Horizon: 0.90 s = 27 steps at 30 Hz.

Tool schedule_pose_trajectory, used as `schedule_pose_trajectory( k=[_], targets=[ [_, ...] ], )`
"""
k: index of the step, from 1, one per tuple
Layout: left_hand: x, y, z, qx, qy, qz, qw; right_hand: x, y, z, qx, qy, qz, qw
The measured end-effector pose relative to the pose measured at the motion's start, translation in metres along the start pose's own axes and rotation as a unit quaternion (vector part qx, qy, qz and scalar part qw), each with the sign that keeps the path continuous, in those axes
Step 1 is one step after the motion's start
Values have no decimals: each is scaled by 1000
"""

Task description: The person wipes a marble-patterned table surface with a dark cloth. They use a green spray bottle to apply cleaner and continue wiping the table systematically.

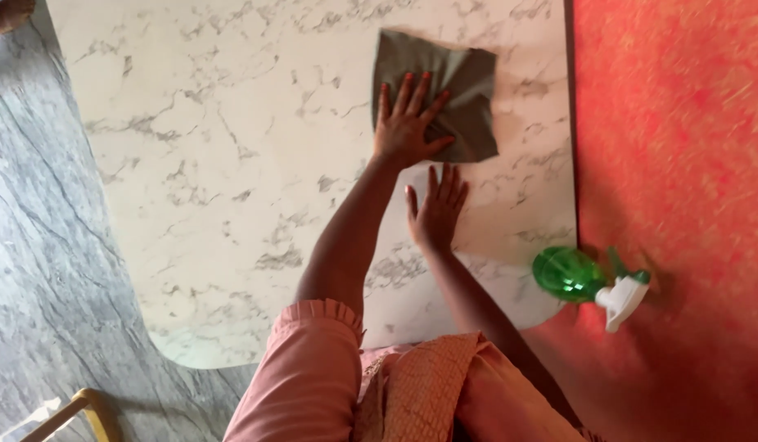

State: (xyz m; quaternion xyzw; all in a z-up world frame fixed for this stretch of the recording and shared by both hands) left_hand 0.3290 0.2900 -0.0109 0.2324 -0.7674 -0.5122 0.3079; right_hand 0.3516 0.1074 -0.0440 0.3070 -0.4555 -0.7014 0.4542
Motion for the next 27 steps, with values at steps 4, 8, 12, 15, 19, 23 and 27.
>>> schedule_pose_trajectory(
  k=[4,8,12,15,19,23,27],
  targets=[
    [53,-2,40,16,38,-36,999,-5,2,2,30,-20,0,999],
    [116,-6,66,26,65,-52,996,-2,4,6,53,-20,-8,998],
    [174,-14,79,52,114,-57,991,-1,4,6,64,-41,-44,996],
    [214,-22,85,54,122,-33,991,-4,-1,1,78,-76,-27,994],
    [276,-26,99,48,110,-14,993,-2,-7,-4,104,-109,13,989],
    [333,-18,119,46,125,11,991,10,-17,7,72,-166,33,983],
    [377,-21,127,61,156,66,984,48,-40,49,-24,-252,22,967]
  ],
)
Point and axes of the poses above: each hand's wrist, its own x-axis away from the middle knuckle, its own y-axis out of the back of the hand, z = x × y, the point moved 4 cm from there along -x, towards the middle knuckle, and after that the axes turned 5 degrees about z, right-handed, at the moved point
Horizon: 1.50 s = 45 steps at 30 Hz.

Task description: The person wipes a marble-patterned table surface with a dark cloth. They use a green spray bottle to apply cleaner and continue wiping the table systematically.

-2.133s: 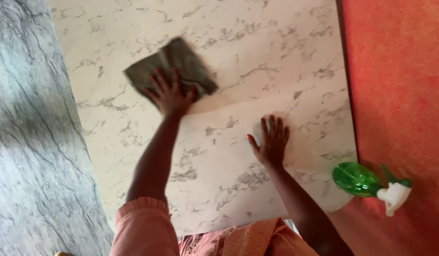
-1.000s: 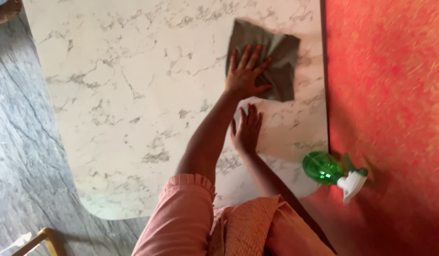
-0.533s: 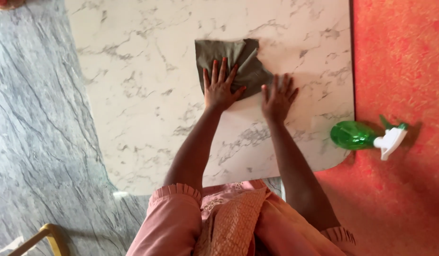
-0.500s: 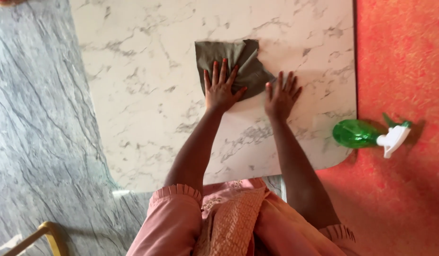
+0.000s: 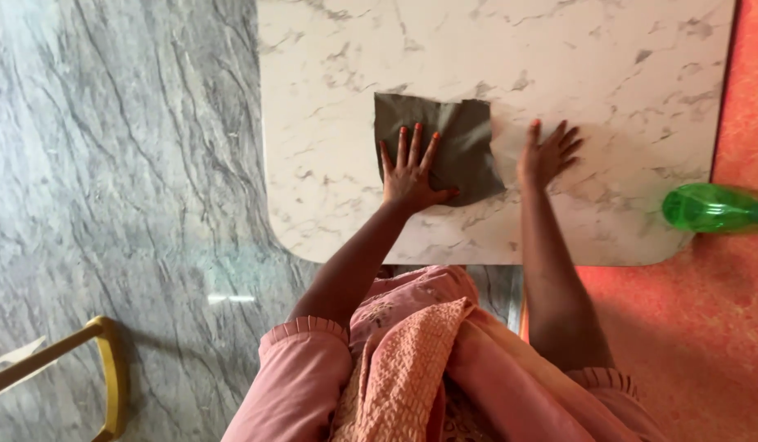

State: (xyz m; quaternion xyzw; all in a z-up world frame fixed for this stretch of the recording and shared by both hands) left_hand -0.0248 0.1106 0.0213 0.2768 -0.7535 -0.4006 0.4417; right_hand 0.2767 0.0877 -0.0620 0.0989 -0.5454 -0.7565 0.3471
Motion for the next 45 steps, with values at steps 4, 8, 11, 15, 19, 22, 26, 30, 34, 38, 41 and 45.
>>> schedule_pose_trajectory(
  k=[4,8,11,15,19,22,26,30,34,38,41,45],
  targets=[
    [12,-27,12,39,7,-19,999,123,-54,79,-101,323,-16,941],
    [21,-53,47,165,-72,-227,957,173,-74,130,-72,423,74,900],
    [45,-72,86,216,-53,-297,928,168,-61,129,58,455,84,885],
    [60,-79,97,185,-10,-319,930,133,-35,104,125,439,45,889],
    [41,-72,58,132,-1,-297,946,82,-11,66,146,381,49,912],
    [13,-63,21,118,-6,-278,953,42,13,29,160,333,45,928],
    [-34,-47,-19,113,10,-268,957,-19,51,-13,146,292,41,944],
    [-79,-34,-36,93,54,-267,958,-76,81,-45,136,238,46,961],
    [-118,-18,-36,98,119,-262,953,-130,108,-52,150,180,66,970],
    [-127,-9,-37,91,186,-249,946,-176,130,-44,145,117,89,978],
    [-127,-4,-42,71,215,-220,949,-205,141,-31,143,91,95,981],
    [-126,2,-44,85,226,-221,945,-235,144,-12,139,76,89,983]
  ],
)
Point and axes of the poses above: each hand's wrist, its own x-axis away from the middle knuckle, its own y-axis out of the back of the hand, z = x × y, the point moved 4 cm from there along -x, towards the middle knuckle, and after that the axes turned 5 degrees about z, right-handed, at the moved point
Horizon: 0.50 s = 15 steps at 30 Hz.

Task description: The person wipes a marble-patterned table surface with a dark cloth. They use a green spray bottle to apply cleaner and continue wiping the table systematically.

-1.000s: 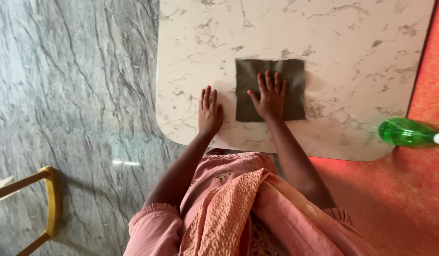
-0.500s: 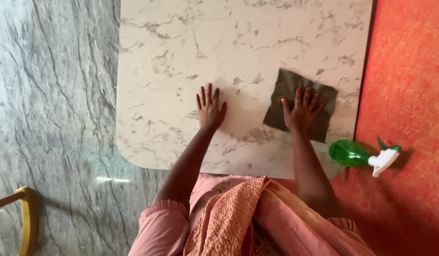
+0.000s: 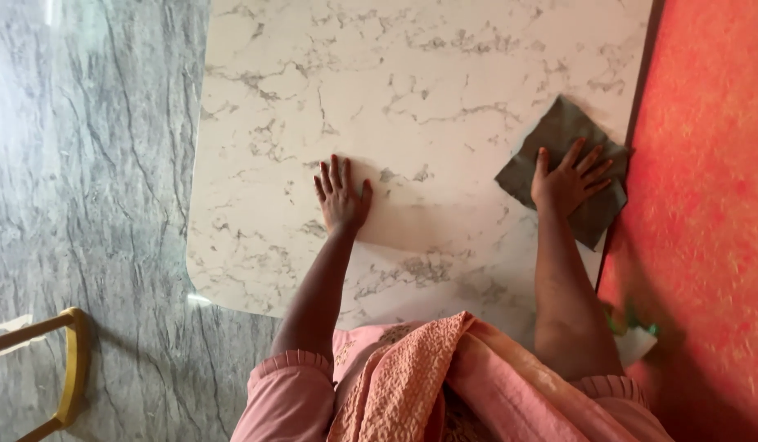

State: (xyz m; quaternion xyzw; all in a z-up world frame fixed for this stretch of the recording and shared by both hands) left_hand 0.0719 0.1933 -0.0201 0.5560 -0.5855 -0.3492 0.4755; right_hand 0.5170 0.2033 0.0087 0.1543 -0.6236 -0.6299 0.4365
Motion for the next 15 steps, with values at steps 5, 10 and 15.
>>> schedule_pose_trajectory(
  k=[5,10,15],
  targets=[
    [0,0,-1,-14,1,-3,1000,-43,12,21,-9,-18,-11,1000],
    [-1,-2,-1,-29,23,36,999,-79,20,46,-19,-15,-23,999],
    [-1,-4,0,-47,36,76,995,-98,15,73,-17,3,-40,999]
  ],
)
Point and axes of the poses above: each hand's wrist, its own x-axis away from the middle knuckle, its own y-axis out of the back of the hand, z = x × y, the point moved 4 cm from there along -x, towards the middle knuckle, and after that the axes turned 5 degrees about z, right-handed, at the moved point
